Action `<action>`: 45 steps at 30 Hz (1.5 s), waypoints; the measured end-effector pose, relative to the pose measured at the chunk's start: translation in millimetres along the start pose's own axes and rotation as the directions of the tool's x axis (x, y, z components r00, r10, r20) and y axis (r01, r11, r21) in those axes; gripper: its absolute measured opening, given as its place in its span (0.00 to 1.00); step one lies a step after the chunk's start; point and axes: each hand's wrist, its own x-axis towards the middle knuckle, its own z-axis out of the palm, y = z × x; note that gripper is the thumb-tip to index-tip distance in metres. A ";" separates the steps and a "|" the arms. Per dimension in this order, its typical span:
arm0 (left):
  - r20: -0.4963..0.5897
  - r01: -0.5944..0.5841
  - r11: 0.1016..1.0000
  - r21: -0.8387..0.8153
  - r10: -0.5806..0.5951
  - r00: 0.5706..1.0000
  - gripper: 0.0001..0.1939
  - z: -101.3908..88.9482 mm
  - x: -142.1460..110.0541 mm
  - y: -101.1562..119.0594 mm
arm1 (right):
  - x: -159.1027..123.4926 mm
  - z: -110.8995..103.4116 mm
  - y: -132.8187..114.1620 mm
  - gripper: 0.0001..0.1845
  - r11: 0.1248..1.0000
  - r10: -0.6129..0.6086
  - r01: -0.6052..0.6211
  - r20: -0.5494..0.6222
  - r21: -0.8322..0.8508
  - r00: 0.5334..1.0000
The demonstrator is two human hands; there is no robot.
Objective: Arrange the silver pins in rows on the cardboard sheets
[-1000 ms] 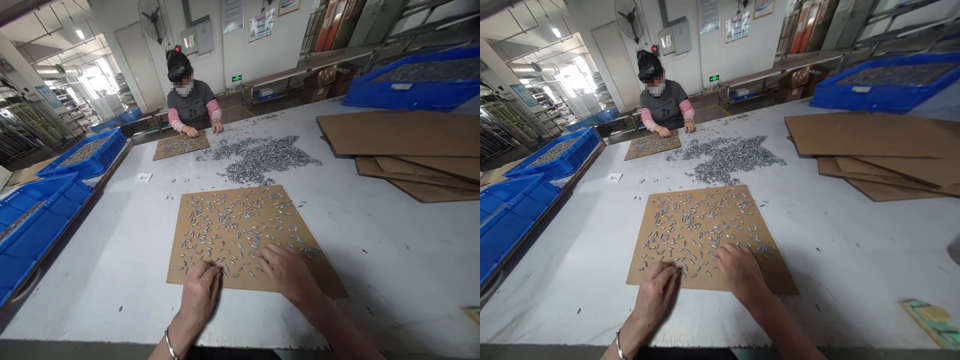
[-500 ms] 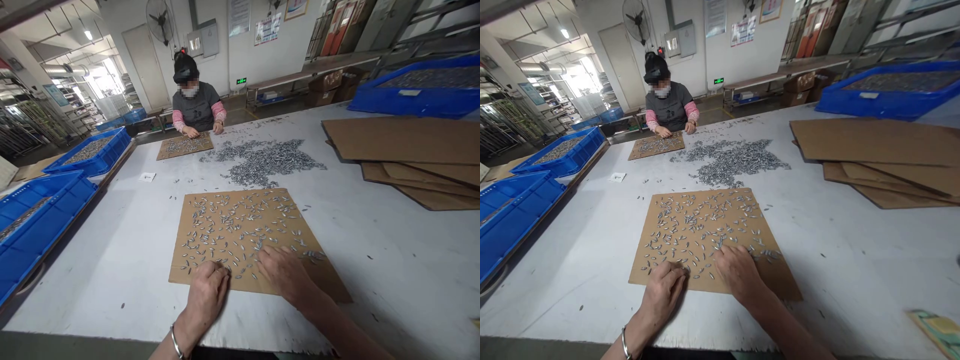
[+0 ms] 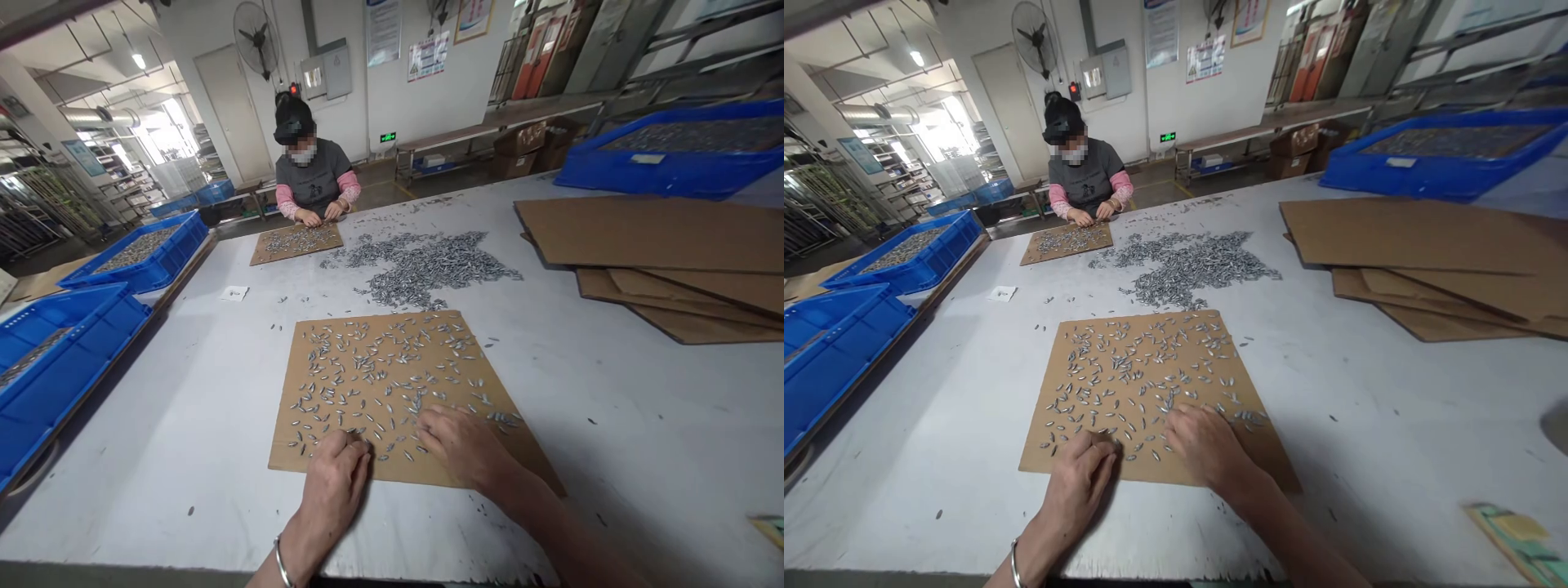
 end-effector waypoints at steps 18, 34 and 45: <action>0.086 0.046 0.999 0.014 -0.047 0.995 0.13 -4.6 27.1 -10.9 | 5.9 0.7 8.2 0.16 0.998 0.045 -0.047 -0.044 -0.041 0.998; 0.421 -0.286 0.923 0.257 0.160 0.893 0.14 31.8 100.6 -10.1 | 37.4 -4.6 -8.3 0.14 0.993 0.049 -0.049 -0.004 -0.108 0.999; 0.488 -0.290 0.923 0.253 0.137 0.862 0.14 21.5 90.1 -14.6 | 35.0 4.1 4.9 0.19 0.993 -0.118 0.120 -0.092 0.021 0.989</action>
